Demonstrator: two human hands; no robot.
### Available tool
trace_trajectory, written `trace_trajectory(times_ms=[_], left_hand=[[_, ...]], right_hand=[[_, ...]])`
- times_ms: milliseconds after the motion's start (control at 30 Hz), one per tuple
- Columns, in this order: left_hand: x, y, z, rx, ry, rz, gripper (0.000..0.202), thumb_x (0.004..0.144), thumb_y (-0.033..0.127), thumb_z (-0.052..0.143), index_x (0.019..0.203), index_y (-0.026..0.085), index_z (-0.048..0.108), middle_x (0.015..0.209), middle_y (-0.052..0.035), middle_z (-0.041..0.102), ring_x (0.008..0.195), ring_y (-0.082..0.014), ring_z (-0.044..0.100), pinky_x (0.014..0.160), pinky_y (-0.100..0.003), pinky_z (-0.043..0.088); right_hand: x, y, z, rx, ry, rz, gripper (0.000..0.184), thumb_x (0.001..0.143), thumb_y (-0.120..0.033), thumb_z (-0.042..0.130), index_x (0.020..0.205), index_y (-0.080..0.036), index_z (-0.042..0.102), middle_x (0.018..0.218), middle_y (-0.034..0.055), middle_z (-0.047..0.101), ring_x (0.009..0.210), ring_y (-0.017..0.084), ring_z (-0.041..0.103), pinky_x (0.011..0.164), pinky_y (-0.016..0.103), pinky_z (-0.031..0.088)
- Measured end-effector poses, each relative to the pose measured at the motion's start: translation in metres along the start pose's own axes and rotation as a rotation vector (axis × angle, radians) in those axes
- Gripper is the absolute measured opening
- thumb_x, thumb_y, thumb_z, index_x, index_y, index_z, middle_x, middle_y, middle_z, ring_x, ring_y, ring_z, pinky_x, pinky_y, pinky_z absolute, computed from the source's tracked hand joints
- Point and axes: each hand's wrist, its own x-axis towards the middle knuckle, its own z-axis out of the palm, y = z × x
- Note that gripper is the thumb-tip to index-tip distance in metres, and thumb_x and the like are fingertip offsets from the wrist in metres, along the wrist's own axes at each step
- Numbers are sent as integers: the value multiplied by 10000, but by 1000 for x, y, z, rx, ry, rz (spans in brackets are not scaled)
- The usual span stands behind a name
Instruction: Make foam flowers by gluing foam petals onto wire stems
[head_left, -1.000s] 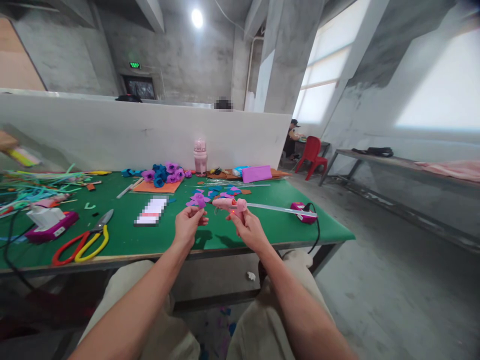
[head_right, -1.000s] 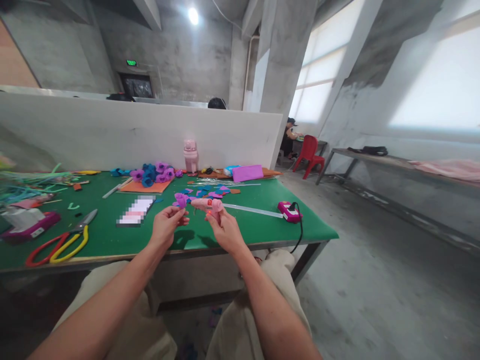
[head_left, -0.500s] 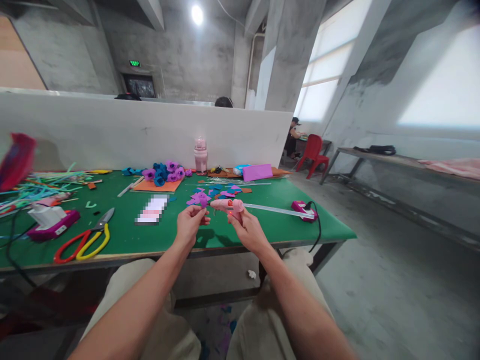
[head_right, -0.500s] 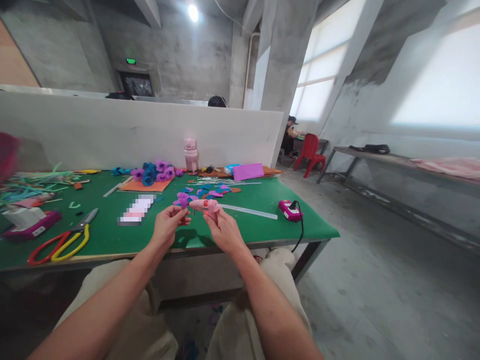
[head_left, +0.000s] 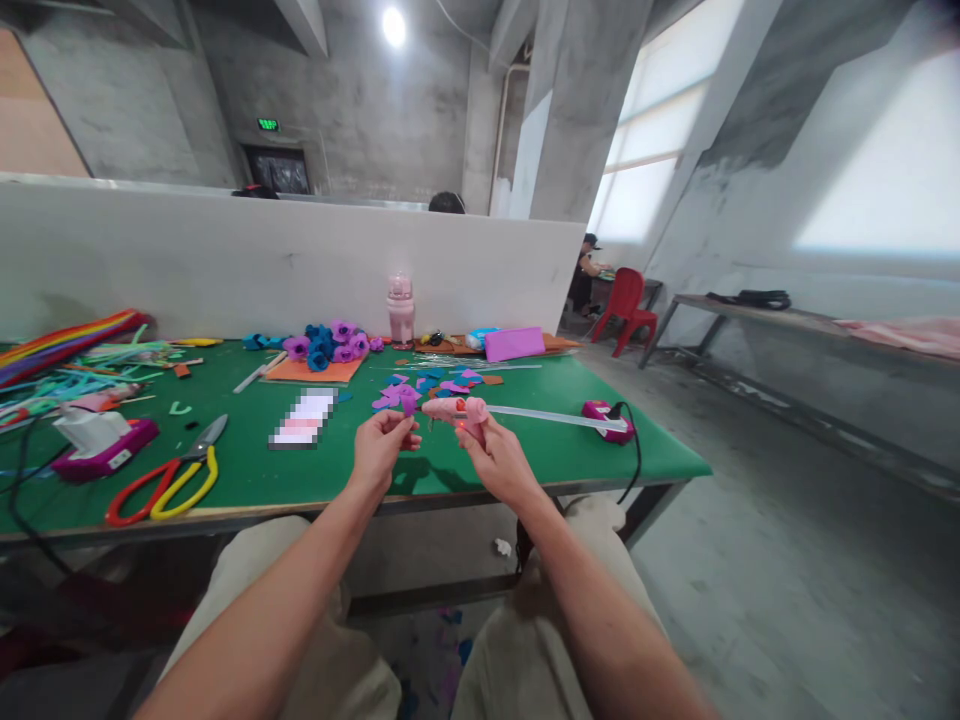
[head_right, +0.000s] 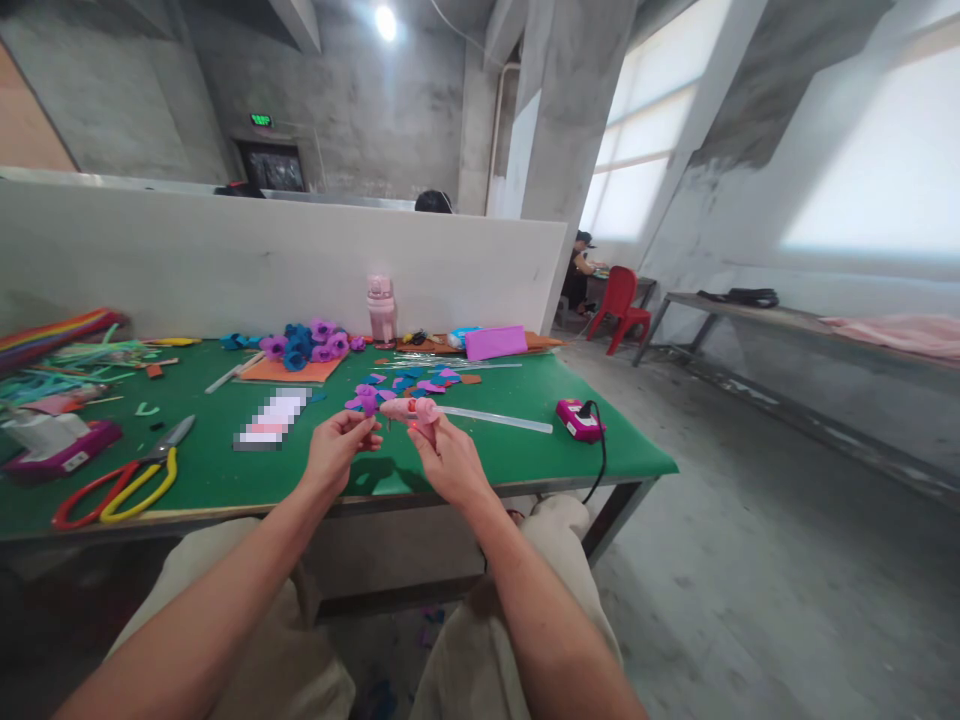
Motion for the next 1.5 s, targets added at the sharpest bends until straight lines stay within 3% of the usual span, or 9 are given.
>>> trace_trajectory(times_ms=[1267,1400,1500], left_hand=[[0,-1,0,19,-30,-16,257,604,322,679,711,117,568,636,-24,629,474,-113,574,470,-241,478],[0,-1,0,18,-39,-22,261,610,328,677,710,110,573,644,-29,628,476,-113,573,475,-246,479],[0,-2,0,-4,-43,-45,272,606,330,683,720,108,576,658,-33,630,479,-111,571,480,-250,481]], right_hand=[[0,0,-2,-85,-8,8,430,872,-350,382,1219,-108,457,1103,145,607,1073,255,538,882,343,421],[0,2,-3,-61,17,7,390,864,-345,393,1167,-121,495,1058,135,628,999,245,578,847,331,433],[0,1,-5,-3,37,9,319,861,-344,399,1050,-140,557,914,100,669,868,219,619,784,300,449]])
